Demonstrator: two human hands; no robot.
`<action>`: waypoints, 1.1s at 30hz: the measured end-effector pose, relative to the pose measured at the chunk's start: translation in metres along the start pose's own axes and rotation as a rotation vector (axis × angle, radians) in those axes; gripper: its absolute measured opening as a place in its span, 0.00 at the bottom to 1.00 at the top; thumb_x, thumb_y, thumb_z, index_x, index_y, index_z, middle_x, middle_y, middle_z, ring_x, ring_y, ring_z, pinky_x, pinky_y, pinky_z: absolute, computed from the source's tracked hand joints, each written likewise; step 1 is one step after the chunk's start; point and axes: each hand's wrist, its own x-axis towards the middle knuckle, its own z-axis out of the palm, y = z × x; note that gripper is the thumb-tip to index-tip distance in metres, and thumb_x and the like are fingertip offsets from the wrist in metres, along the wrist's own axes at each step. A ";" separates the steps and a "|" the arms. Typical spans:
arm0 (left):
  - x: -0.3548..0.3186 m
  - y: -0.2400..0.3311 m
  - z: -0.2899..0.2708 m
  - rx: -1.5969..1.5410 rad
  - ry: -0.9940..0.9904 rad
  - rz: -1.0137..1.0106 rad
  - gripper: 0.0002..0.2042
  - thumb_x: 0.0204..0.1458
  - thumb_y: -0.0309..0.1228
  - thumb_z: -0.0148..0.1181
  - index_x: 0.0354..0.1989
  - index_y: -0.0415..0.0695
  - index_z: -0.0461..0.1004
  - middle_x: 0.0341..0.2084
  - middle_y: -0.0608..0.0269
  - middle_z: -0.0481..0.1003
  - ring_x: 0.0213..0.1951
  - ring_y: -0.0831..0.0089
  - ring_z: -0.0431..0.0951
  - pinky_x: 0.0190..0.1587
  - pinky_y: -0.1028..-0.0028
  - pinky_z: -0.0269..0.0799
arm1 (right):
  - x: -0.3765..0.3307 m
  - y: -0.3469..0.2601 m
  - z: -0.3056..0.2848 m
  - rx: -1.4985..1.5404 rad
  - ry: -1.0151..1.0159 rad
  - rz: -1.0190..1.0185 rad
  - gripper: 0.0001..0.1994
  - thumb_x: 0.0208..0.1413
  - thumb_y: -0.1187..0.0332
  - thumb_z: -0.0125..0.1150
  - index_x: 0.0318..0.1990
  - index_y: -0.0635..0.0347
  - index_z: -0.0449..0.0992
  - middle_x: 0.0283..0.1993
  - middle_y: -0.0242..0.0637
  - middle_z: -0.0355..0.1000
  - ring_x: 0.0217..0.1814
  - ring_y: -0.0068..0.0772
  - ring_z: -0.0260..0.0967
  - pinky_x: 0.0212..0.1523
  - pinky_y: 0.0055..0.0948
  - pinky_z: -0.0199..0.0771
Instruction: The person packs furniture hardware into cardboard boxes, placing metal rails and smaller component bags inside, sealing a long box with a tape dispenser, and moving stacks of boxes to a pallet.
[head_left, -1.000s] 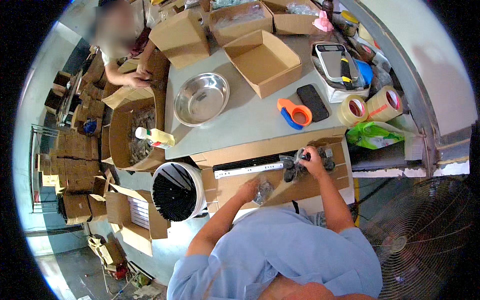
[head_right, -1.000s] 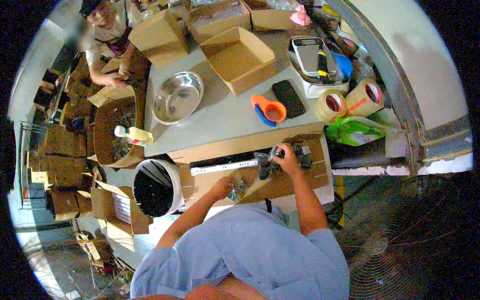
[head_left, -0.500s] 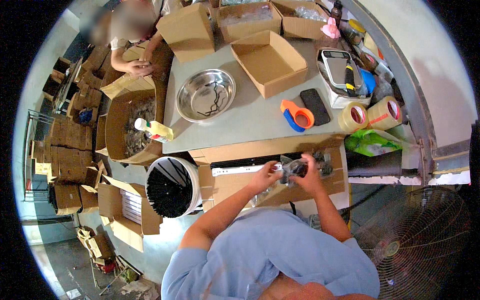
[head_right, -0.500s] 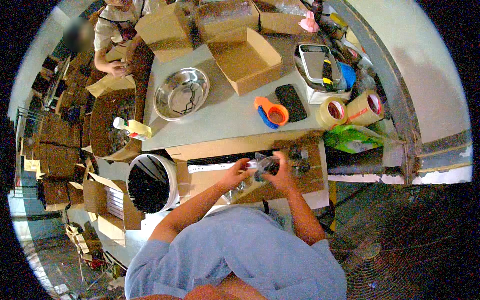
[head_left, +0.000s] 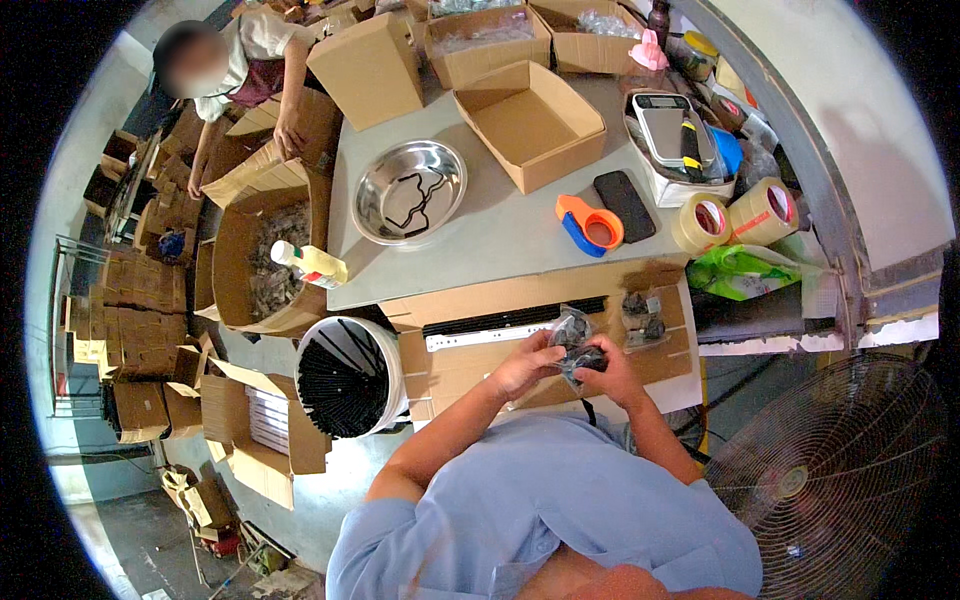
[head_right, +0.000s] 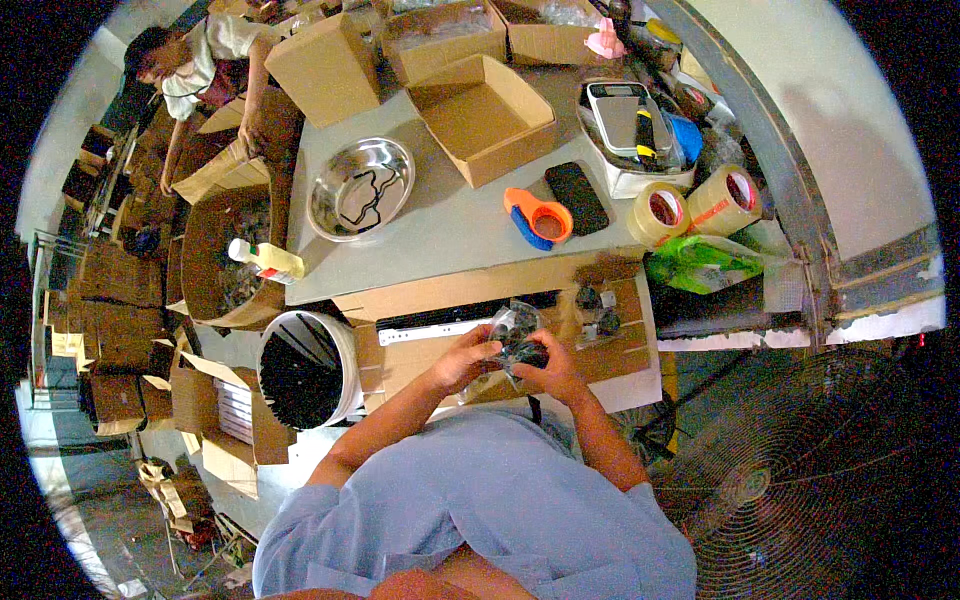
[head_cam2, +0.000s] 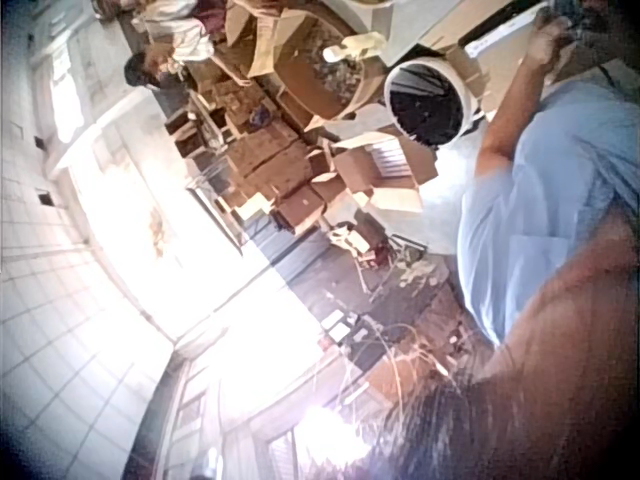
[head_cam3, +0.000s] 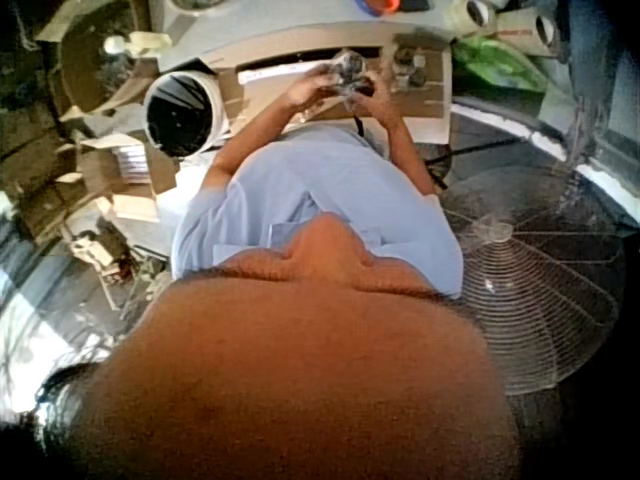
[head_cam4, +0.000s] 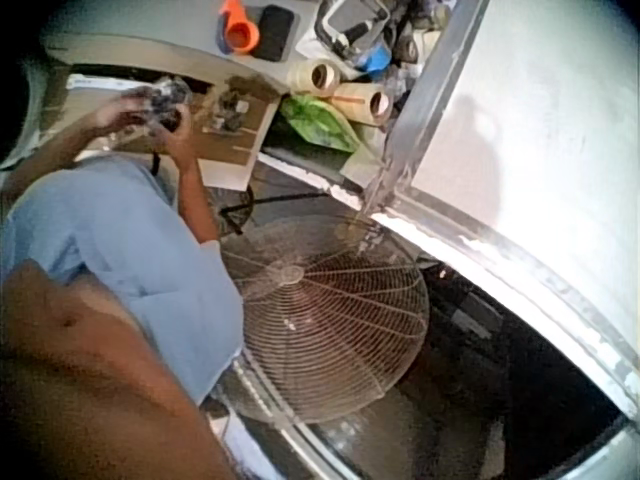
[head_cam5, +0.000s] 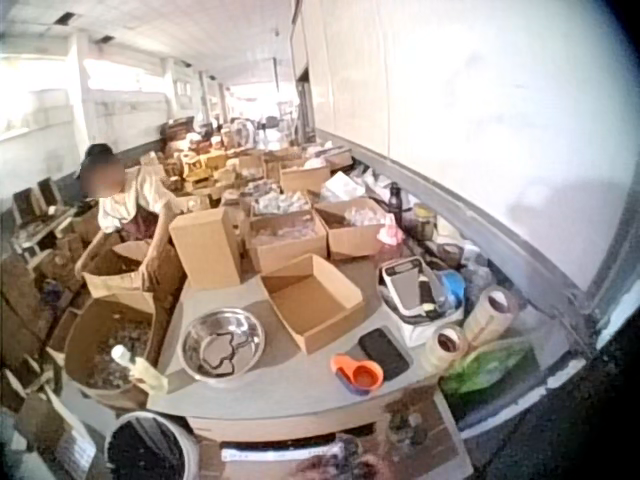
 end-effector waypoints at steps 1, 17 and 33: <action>-0.001 0.000 0.004 0.107 0.016 0.022 0.22 0.49 0.33 0.61 0.51 0.43 0.62 0.44 0.61 0.68 0.46 0.69 0.70 0.52 0.65 0.64 | 0.000 -0.010 0.002 -0.134 -0.056 -0.047 0.25 0.41 0.67 0.70 0.45 0.59 0.64 0.37 0.28 0.66 0.39 0.21 0.64 0.40 0.25 0.68; -0.007 -0.010 0.003 0.350 0.166 0.230 0.19 0.48 0.32 0.61 0.45 0.37 0.66 0.40 0.59 0.71 0.39 0.75 0.71 0.44 0.73 0.68 | -0.011 -0.038 0.014 -0.039 0.016 -0.123 0.25 0.37 0.61 0.72 0.41 0.61 0.68 0.41 0.39 0.69 0.45 0.32 0.66 0.47 0.33 0.66; -0.034 0.009 0.036 0.288 0.165 0.208 0.20 0.52 0.40 0.59 0.46 0.40 0.61 0.35 0.60 0.70 0.39 0.75 0.69 0.43 0.71 0.67 | -0.023 -0.039 0.012 -0.160 -0.054 -0.118 0.29 0.39 0.62 0.71 0.48 0.62 0.64 0.42 0.41 0.68 0.43 0.34 0.68 0.44 0.32 0.69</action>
